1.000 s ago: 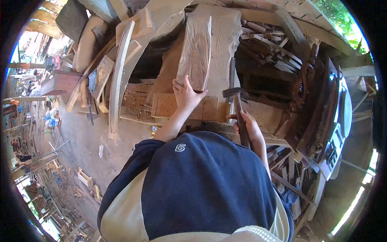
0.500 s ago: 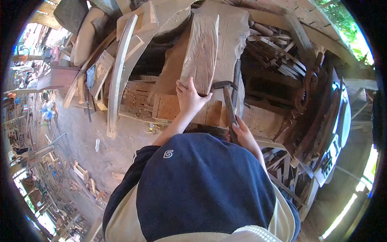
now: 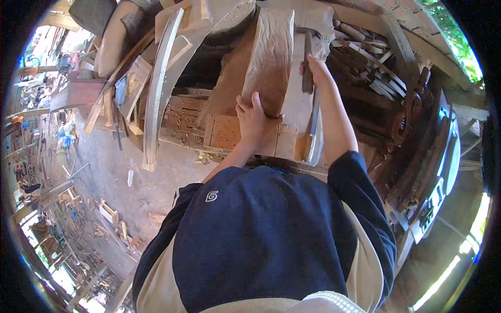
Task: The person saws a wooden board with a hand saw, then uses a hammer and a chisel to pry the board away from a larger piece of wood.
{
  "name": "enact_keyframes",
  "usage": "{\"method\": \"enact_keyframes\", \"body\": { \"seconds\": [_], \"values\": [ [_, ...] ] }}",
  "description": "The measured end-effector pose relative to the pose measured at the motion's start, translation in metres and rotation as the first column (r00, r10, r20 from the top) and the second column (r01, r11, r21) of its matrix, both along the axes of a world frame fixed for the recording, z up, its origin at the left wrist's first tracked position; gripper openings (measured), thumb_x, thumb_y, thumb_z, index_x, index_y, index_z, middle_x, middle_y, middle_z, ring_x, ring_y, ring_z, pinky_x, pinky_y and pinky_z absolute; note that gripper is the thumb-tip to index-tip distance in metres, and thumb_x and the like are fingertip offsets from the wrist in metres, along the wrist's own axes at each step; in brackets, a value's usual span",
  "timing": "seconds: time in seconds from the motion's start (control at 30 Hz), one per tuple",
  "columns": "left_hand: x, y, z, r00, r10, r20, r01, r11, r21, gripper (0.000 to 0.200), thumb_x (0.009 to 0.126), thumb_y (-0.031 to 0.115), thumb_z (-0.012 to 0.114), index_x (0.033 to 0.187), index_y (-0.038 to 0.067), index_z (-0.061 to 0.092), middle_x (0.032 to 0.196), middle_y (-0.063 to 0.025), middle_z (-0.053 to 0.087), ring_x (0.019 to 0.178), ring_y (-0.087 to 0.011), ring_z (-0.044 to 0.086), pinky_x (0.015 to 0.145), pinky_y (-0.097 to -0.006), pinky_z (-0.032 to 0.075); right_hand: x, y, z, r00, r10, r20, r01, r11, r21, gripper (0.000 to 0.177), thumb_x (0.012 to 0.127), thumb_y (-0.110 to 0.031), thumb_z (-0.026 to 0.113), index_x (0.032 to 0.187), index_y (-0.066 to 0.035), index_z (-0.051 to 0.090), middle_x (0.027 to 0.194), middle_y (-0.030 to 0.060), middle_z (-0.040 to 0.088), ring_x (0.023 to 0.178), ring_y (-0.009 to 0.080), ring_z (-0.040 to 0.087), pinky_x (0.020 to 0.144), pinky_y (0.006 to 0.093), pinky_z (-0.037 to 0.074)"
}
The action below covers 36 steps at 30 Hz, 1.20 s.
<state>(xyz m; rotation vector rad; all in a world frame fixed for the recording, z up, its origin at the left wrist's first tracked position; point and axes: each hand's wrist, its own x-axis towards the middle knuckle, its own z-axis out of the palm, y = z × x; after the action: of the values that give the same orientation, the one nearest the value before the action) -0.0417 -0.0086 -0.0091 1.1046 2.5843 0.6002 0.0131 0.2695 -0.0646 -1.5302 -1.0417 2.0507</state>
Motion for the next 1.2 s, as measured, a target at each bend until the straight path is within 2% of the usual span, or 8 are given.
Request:
{"method": "enact_keyframes", "body": {
  "seconds": [0.17,0.33,0.53,0.73,0.83,1.0,1.07,1.2],
  "values": [
    [0.000,-0.004,-0.003,1.000,0.014,0.005,-0.014,1.000,0.001,0.107,0.060,0.060,0.080,0.137,0.008,0.026,0.135,-0.0446,0.024,0.122,-0.0600,0.033,0.101,-0.0589,0.036,0.030,-0.022,0.025,0.995,0.079,0.056,-0.086,0.988,0.129,0.029,0.100,-0.025,0.050,0.093,0.003,0.055,0.073,0.0098,0.061,0.053,0.0212,0.058,0.050,0.0347,0.048],
    [0.000,-0.003,-0.001,1.000,0.027,-0.004,-0.027,0.998,0.049,0.108,0.058,0.058,0.082,0.136,0.007,0.027,0.135,-0.0453,0.024,0.124,-0.0595,0.032,0.102,-0.0591,0.035,0.107,-0.153,0.111,0.964,-0.004,-0.265,0.101,0.930,0.353,0.028,0.092,-0.009,0.061,0.115,-0.001,0.046,0.089,0.0103,0.063,0.068,0.0160,0.061,0.057,0.0314,0.052],
    [-0.005,-0.007,-0.008,0.999,-0.015,0.033,0.012,0.995,0.100,0.114,0.054,0.058,0.085,0.139,0.008,0.027,0.136,-0.0445,0.025,0.125,-0.0568,0.034,0.104,-0.0592,0.031,0.168,-0.211,0.171,0.977,0.192,0.088,-0.211,0.912,0.353,0.024,0.093,-0.009,0.056,0.113,-0.005,0.045,0.074,0.0018,0.053,0.050,0.0085,0.049,0.043,0.0249,0.041],
    [-0.062,-0.022,-0.040,0.943,-0.195,0.271,0.122,0.957,0.263,0.091,0.067,0.029,0.086,0.137,0.011,0.030,0.128,-0.0326,0.038,0.118,-0.0493,0.043,0.100,-0.0539,0.037,0.179,-0.267,0.157,0.885,0.328,0.330,-0.424,0.859,0.286,0.021,0.100,-0.023,0.049,0.101,-0.002,0.052,0.068,0.0023,0.054,0.051,0.0079,0.050,0.045,0.0259,0.041],
    [-0.068,-0.030,-0.042,0.912,-0.269,0.310,0.132,0.907,0.400,0.079,0.074,0.021,0.081,0.136,0.014,0.032,0.127,-0.0286,0.040,0.118,-0.0457,0.045,0.099,-0.0514,0.039,0.171,-0.274,0.156,0.862,0.322,0.391,-0.447,0.847,0.289,0.021,0.100,-0.021,0.048,0.098,0.000,0.053,0.066,0.0068,0.055,0.052,0.0139,0.053,0.047,0.0321,0.043],
    [-0.057,-0.039,-0.016,0.914,-0.337,0.227,0.251,0.908,0.337,0.068,0.079,0.018,0.076,0.135,0.018,0.037,0.123,-0.0291,0.042,0.114,-0.0461,0.048,0.095,-0.0491,0.044,0.158,-0.276,0.153,0.785,0.307,0.538,-0.602,0.582,0.547,0.022,0.100,-0.021,0.046,0.102,0.001,0.049,0.076,0.0286,0.060,0.070,0.0499,0.060,0.058,0.0500,0.045],
    [-0.051,-0.041,-0.025,0.955,-0.295,0.009,0.272,0.891,0.364,0.058,0.081,0.015,0.075,0.131,0.018,0.045,0.115,-0.0213,0.049,0.106,-0.0376,0.055,0.088,-0.0431,0.049,0.150,-0.273,0.150,0.712,0.346,0.610,-0.681,0.549,0.484,0.023,0.099,-0.022,0.047,0.103,0.001,0.048,0.077,0.0309,0.060,0.075,0.0519,0.059,0.060,0.0512,0.046],
    [-0.052,-0.038,-0.028,0.951,-0.287,0.114,0.211,0.873,0.440,0.049,0.083,0.015,0.073,0.127,0.016,0.051,0.110,-0.0184,0.050,0.094,-0.0339,0.061,0.081,-0.0412,0.052,0.141,-0.266,0.161,0.634,0.361,0.684,-0.759,0.461,0.460,0.023,0.098,-0.021,0.048,0.103,0.001,0.048,0.075,0.0334,0.059,0.075,0.0536,0.059,0.062,0.0538,0.046]
  ]
}}
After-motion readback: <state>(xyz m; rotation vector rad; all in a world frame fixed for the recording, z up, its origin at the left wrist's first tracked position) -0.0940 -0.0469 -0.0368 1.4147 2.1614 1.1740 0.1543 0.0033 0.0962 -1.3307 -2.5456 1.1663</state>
